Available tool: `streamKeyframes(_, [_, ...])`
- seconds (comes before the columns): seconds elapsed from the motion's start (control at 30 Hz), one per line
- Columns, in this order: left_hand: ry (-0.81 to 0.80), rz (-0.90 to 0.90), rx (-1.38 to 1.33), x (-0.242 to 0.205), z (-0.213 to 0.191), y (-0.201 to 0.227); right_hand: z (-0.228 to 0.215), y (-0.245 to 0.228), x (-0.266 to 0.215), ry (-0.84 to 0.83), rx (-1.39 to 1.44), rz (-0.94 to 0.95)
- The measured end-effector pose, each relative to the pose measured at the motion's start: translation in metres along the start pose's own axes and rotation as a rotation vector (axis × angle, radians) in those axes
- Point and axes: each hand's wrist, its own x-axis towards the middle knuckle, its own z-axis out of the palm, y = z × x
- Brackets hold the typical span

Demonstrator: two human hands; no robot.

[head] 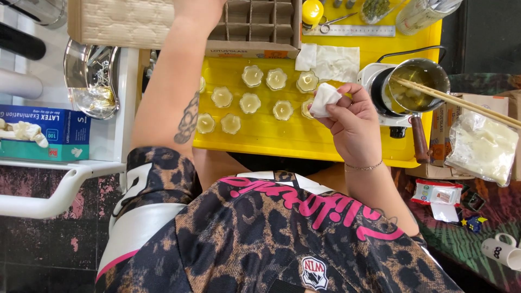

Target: Cleaning the edges of small glass candle holders using a tissue.

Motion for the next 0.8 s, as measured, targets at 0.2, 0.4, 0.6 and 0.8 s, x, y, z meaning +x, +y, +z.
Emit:
streamKeyframes(0.2, [-0.372,0.034,0.259,-0.083,-0.079,0.084,-0.001,0.002,-0.004,-0.009,-0.002,-0.007])
streamKeyframes(0.4, [-0.408,0.025,0.287,-0.123,-0.037,0.105,-0.002,0.003,-0.017,-0.037,0.016,-0.022])
streamKeyframes(0.6, [-0.356,-0.016,0.350,-0.131,-0.018,0.113,-0.008,-0.002,-0.032,-0.024,0.023,-0.053])
streamKeyframes(0.8, [-0.280,-0.049,0.367,-0.131,0.003,0.108,-0.009,-0.006,-0.039,-0.015,0.024,-0.063])
